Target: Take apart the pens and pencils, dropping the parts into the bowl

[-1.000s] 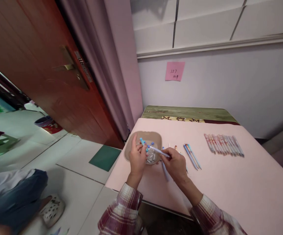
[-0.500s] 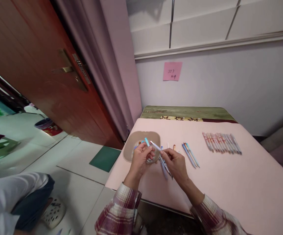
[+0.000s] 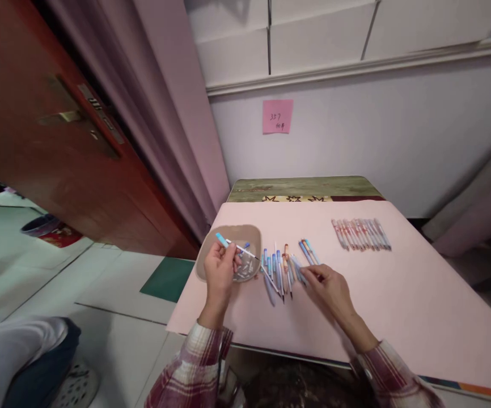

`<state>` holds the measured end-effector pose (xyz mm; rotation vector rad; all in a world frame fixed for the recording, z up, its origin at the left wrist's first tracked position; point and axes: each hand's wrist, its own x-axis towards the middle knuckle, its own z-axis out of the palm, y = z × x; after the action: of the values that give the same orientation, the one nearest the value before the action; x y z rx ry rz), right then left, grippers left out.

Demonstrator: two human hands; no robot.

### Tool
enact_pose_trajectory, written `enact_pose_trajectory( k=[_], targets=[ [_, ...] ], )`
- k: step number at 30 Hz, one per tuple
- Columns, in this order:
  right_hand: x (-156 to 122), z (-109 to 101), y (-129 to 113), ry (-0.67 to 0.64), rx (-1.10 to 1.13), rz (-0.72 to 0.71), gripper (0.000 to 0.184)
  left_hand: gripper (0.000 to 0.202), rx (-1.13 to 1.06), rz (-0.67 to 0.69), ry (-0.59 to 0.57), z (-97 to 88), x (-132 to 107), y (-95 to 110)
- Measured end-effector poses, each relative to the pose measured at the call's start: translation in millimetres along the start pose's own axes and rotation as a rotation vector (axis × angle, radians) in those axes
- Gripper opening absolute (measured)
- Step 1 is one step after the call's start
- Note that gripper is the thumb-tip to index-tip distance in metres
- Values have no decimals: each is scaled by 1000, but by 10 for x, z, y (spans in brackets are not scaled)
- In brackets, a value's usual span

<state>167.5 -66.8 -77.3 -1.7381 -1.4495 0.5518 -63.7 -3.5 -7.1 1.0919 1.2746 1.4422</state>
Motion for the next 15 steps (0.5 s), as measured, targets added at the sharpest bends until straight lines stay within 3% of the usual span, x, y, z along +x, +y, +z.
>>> enact_pose_trajectory(
  k=[2,5,8,10,15],
  targets=[
    [8,-55,98,6,-5,104,38,19,201,-14,-143,135,-65,-16],
    [9,8,80,-47,-10,117,34,10,644,7,-350,456,-184,-95],
    [12,152,-25,-78,-47,82,33,11,1036,81,-394,771,-236,-192],
    [29,216,-65,-93,-66,67,32,18,1182,87,-401,906,-222,-246],
    [148,94,52,-62,-139,66,27,32,1288,60,-408,966,-163,-360]
  ],
)
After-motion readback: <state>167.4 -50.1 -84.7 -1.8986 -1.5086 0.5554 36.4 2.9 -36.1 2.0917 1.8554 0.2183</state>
